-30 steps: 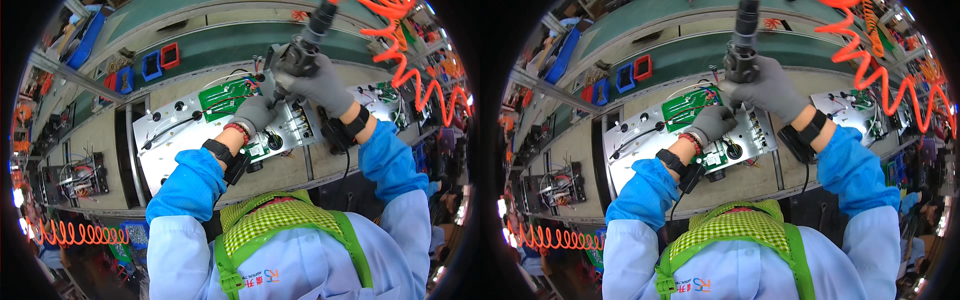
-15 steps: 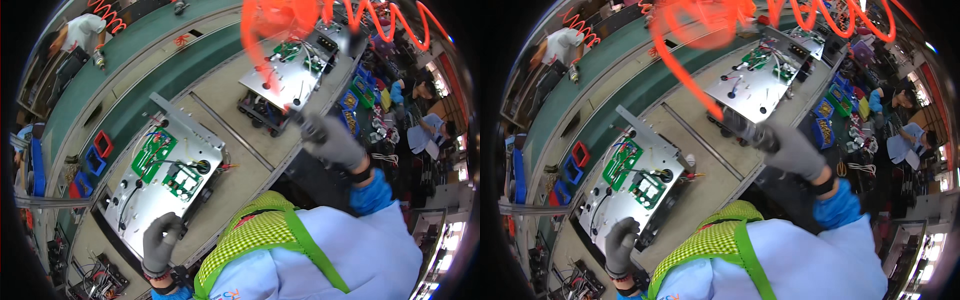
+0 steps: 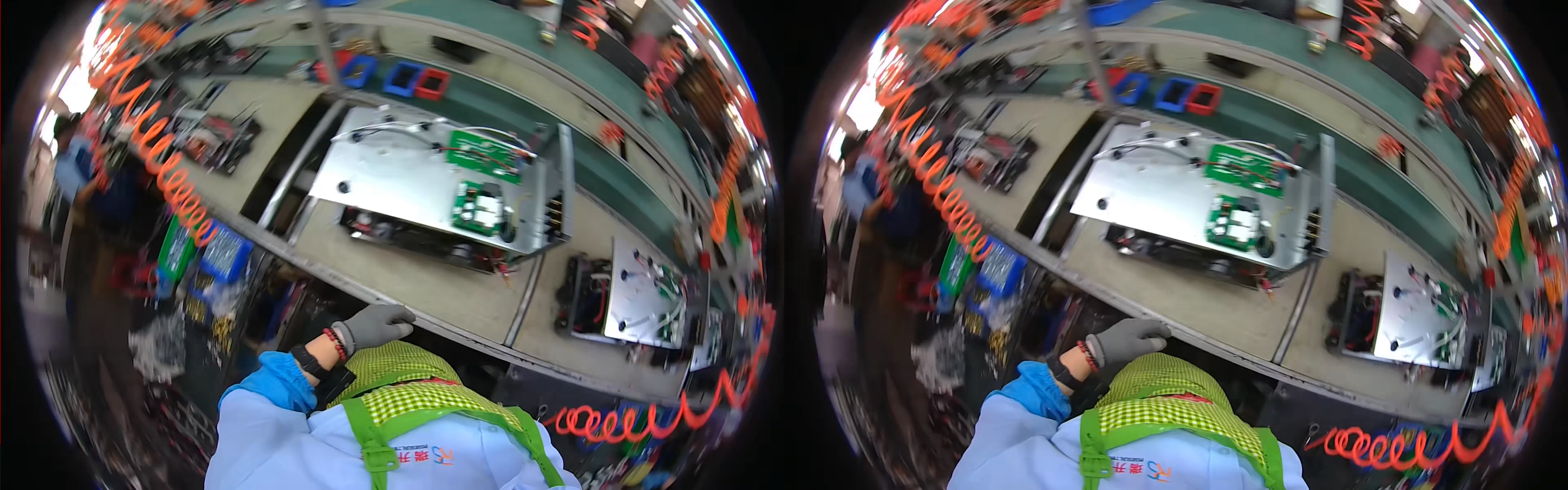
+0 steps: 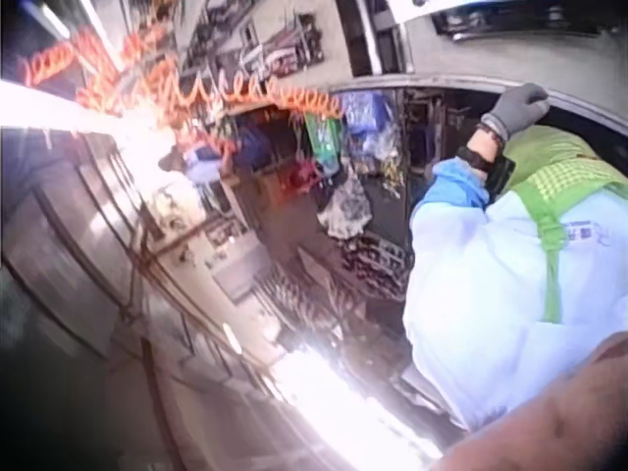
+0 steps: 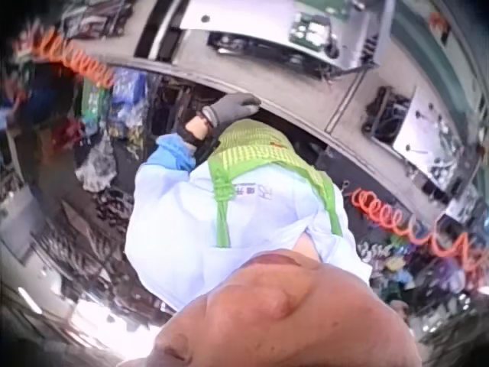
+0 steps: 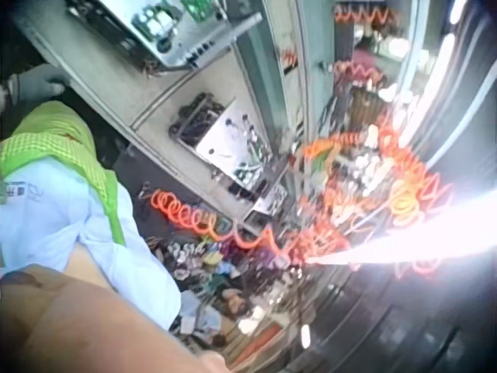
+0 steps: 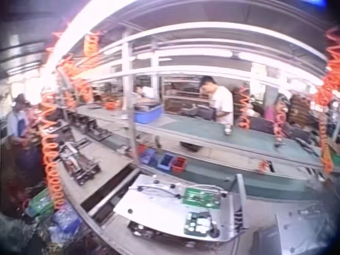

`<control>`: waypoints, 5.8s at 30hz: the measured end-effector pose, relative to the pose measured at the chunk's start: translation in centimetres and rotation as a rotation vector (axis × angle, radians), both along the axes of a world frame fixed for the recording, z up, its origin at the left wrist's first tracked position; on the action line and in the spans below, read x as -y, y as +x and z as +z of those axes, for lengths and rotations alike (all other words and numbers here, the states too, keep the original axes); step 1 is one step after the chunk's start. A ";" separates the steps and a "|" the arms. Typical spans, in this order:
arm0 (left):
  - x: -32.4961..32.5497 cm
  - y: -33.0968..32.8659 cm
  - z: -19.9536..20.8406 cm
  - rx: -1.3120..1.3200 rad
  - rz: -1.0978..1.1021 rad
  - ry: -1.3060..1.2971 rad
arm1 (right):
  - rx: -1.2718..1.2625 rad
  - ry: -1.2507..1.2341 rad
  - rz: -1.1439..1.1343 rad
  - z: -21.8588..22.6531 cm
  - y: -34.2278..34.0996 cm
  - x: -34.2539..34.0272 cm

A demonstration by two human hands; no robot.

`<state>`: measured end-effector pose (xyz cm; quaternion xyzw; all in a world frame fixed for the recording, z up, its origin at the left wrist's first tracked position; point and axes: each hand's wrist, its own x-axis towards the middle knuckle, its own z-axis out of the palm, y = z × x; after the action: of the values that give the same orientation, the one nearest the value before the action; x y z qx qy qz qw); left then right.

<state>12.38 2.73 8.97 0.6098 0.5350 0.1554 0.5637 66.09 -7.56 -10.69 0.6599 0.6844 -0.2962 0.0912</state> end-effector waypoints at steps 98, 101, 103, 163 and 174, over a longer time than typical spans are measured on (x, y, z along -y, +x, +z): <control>133.6 -50.9 -54.6 0.379 2.575 -0.170 | 0.091 0.471 1.427 -2.7 -94.2 60.8; 134.4 -46.8 -53.7 0.415 2.451 -0.170 | 0.164 0.398 1.380 -1.6 -94.8 61.5; 134.9 -45.8 -52.4 0.218 2.228 -0.463 | 0.171 0.275 1.438 1.8 -97.0 64.4; 126.6 -26.8 -14.5 -0.183 1.604 -0.660 | 0.075 -1.333 1.637 21.7 -93.2 82.6; 104.4 -28.6 -1.8 -0.380 1.128 -0.352 | -0.276 -1.068 1.605 33.2 -81.4 60.0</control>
<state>-16.22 -101.68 7.22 0.1479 0.8835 0.2275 0.3818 -15.31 -67.56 22.52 -0.1715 0.7108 -0.4922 0.4722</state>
